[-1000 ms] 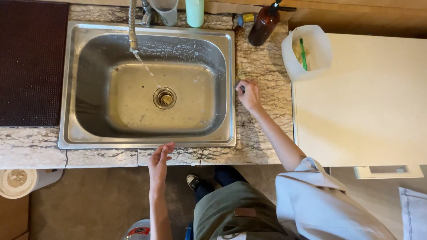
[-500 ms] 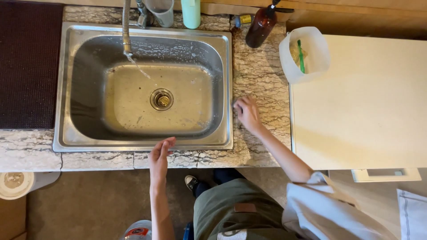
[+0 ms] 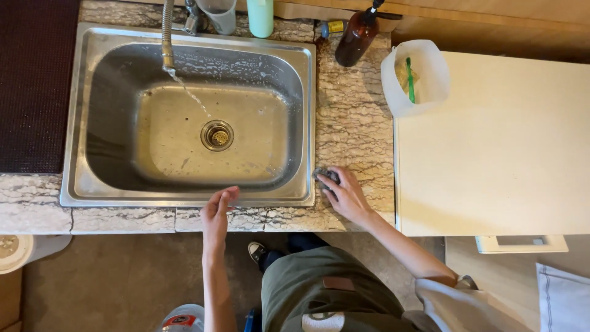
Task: Washing a brown glass bottle in a sink and thoroughly wiping the sink's edges and surrounding counter.
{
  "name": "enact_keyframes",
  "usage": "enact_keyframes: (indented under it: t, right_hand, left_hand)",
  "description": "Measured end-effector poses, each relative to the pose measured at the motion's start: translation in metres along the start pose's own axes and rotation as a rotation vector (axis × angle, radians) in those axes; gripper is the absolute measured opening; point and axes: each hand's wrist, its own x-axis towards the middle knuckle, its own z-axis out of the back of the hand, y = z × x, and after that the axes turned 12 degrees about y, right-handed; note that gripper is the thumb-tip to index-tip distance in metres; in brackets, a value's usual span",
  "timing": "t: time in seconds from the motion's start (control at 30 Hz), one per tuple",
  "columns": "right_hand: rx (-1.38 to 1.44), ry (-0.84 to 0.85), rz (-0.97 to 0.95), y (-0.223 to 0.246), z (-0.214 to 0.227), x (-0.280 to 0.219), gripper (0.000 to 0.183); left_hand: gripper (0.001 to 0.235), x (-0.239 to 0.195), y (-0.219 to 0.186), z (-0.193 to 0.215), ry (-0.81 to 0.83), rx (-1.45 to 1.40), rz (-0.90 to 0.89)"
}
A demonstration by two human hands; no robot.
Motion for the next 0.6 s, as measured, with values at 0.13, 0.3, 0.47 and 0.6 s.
enact_keyframes:
  t: [0.13, 0.3, 0.47, 0.6]
  right_hand:
    - [-0.082, -0.016, -0.001, -0.015, -0.02, -0.021, 0.023]
    - [-0.036, -0.211, 0.022, -0.062, 0.012, 0.047, 0.02]
    - [-0.034, -0.373, -0.037, -0.154, 0.019, 0.147, 0.005]
    - [0.087, -0.325, 0.044, -0.109, 0.026, 0.112, 0.009]
  left_hand:
    - [0.028, 0.007, -0.007, -0.007, 0.015, 0.01, -0.017]
    - [0.029, 0.001, -0.001, -0.002, -0.033, -0.003, -0.004]
    - [0.03, -0.007, 0.016, 0.006, -0.095, -0.019, 0.006]
    - [0.03, -0.01, 0.022, 0.005, -0.101, -0.018, 0.053]
